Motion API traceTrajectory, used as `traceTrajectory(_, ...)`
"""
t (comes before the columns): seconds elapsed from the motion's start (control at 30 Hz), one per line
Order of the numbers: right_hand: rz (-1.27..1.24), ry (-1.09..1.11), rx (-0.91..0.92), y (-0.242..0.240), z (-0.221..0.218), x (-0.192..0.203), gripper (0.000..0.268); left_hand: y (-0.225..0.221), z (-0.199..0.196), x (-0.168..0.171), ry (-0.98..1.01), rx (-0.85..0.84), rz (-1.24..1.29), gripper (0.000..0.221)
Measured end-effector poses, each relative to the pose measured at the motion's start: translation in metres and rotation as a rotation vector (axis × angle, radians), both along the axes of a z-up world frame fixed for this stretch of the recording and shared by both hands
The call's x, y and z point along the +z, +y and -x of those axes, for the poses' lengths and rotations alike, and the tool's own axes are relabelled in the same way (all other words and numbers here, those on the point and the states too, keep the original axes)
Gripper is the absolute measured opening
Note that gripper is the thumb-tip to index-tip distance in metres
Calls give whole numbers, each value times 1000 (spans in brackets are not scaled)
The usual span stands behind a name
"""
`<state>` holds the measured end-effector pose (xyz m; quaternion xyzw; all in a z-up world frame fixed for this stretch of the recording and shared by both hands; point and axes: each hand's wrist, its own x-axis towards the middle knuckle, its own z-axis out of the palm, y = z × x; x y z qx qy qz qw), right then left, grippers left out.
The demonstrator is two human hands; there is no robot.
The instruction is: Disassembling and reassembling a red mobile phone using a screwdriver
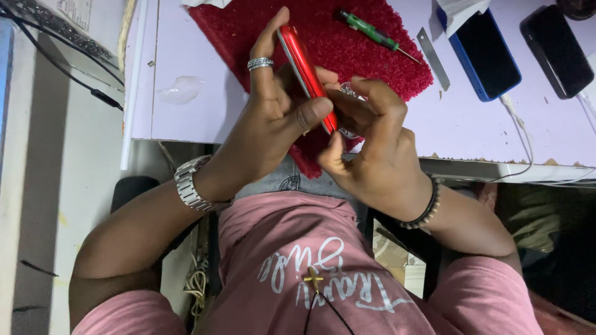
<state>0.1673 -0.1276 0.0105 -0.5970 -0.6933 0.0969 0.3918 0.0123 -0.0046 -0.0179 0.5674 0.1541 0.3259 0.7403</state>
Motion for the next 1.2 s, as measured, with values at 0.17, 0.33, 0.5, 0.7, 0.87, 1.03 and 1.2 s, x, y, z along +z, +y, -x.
traceTrajectory(0.17,124,-104,-133,-5,6,3,62,-4,-5,-3,1,23,-8,96)
traceTrajectory(0.33,90,-323,-106,-4,1,-2,49,-2,-3,-1,20,41,-36,94)
traceTrajectory(0.5,84,-117,-83,10,-14,13,57,7,0,-5,-51,33,-3,94)
traceTrajectory(0.7,147,335,-34,45,-54,8,36,14,-3,6,35,79,212,86)
traceTrajectory(0.87,406,753,233,65,-87,-22,43,24,-6,-25,-223,88,489,54)
traceTrajectory(1.03,241,372,-25,40,-113,18,19,28,-2,-17,-253,85,528,55)
traceTrajectory(1.2,59,-17,-191,-3,-167,19,10,22,-2,-14,-304,60,485,51)
